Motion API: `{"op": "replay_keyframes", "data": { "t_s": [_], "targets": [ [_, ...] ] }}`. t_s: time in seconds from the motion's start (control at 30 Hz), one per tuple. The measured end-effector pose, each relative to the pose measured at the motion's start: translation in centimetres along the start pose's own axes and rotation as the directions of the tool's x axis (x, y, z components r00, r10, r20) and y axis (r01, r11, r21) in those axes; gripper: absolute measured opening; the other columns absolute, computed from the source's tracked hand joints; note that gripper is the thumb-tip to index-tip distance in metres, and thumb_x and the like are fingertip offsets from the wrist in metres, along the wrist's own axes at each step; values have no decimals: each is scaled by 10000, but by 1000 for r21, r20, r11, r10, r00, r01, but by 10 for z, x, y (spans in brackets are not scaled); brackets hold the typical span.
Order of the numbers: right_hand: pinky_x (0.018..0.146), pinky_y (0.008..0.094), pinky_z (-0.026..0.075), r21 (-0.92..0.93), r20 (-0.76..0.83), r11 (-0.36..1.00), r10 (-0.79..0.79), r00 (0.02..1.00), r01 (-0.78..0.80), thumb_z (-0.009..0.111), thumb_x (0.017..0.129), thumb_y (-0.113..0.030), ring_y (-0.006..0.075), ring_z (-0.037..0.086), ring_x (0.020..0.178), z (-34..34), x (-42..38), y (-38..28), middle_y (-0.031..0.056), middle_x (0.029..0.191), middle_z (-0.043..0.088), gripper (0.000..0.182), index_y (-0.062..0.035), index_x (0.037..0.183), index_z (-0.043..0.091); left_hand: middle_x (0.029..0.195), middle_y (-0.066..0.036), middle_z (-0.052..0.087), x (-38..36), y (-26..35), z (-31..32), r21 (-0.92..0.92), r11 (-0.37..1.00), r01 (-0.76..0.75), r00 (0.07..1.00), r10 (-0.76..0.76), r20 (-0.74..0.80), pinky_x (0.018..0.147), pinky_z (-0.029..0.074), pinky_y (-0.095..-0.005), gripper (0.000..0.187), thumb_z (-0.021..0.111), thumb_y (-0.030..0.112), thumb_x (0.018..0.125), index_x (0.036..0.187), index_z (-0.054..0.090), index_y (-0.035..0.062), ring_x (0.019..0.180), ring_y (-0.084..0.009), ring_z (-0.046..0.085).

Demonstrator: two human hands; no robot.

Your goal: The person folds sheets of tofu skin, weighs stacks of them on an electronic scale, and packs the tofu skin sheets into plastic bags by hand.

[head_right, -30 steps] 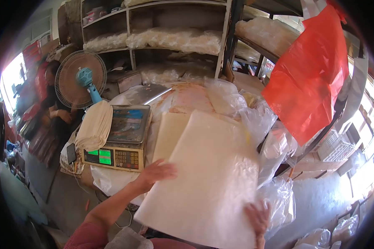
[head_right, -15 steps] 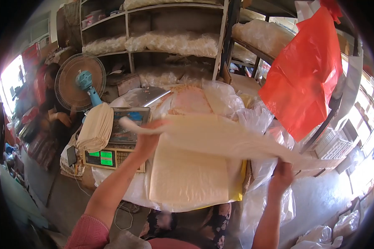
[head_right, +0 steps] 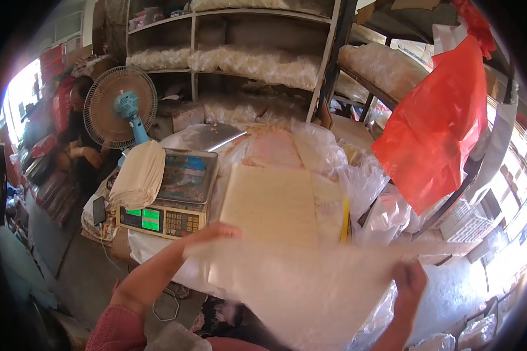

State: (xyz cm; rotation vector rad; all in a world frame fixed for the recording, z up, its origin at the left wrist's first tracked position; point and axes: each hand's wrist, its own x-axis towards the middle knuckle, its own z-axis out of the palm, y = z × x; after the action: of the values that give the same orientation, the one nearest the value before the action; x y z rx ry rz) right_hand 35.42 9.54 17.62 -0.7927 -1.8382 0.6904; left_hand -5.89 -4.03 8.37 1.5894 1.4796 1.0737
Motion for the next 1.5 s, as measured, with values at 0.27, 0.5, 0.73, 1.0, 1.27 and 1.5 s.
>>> {"op": "replay_keyframes", "data": {
  "t_s": [0.27, 0.5, 0.73, 1.0, 1.27, 1.5],
  "targets": [
    [700, 205, 424, 281, -399, 903, -199, 895, 326, 545, 897, -88, 72, 533, 743, 40, 85, -43, 19, 946, 593, 178, -2, 1050, 575, 880, -120, 673, -15, 141, -54, 522, 778, -349, 504, 626, -596, 769, 503, -305, 218, 640, 149, 790, 951, 645, 2, 815, -262, 648],
    [743, 407, 490, 679, 202, 734, -203, 958, 13, 595, 826, -277, 276, 607, 800, 91, -27, 39, 118, 784, 623, 285, 7, 846, 603, 1010, -104, 649, -88, -8, 4, 540, 787, -299, 768, 535, -353, 868, 465, -343, 204, 606, 156, 809, 965, 651, 33, 956, -255, 622],
    [647, 260, 450, 135, 382, 911, 316, 869, -390, 621, 797, -56, 88, 560, 718, 121, -79, 140, 27, 775, 613, 100, -13, 885, 606, 813, -110, 664, -92, -79, 45, 26, 939, 343, 861, -303, -409, 671, 491, -283, 185, 621, 132, 818, 973, 637, 31, 738, -181, 641],
    [557, 286, 415, -134, 73, 973, 197, 978, -187, 618, 823, -140, 128, 515, 589, 204, -7, 191, 38, 652, 565, 148, -4, 878, 594, 1197, -164, 529, -38, -61, 52, 636, 682, 361, 623, 331, -708, 946, 378, -452, 538, 622, 277, 827, 1289, 435, 75, 1133, -300, 495],
    [756, 429, 468, -482, 148, 863, 250, 957, -151, 628, 811, -199, 359, 595, 860, 221, 9, 169, 191, 991, 611, 331, -43, 1096, 562, 1373, -190, 357, -25, -84, 101, 819, 537, 201, 929, 159, -333, 1050, 157, -592, 671, 544, 504, 822, 1347, 396, 114, 1310, -363, 284],
    [1053, 515, 238, -552, 510, 689, -167, 844, 469, 550, 850, -174, 374, 366, 1247, 239, -57, 103, 165, 1376, 380, 457, -127, 1295, 459, 1416, -233, 288, -27, -102, 106, 844, 488, 223, 955, 67, -290, 1051, 91, -626, 747, 454, 585, 839, 1400, 316, 112, 1348, -411, 181]
  ]
}}
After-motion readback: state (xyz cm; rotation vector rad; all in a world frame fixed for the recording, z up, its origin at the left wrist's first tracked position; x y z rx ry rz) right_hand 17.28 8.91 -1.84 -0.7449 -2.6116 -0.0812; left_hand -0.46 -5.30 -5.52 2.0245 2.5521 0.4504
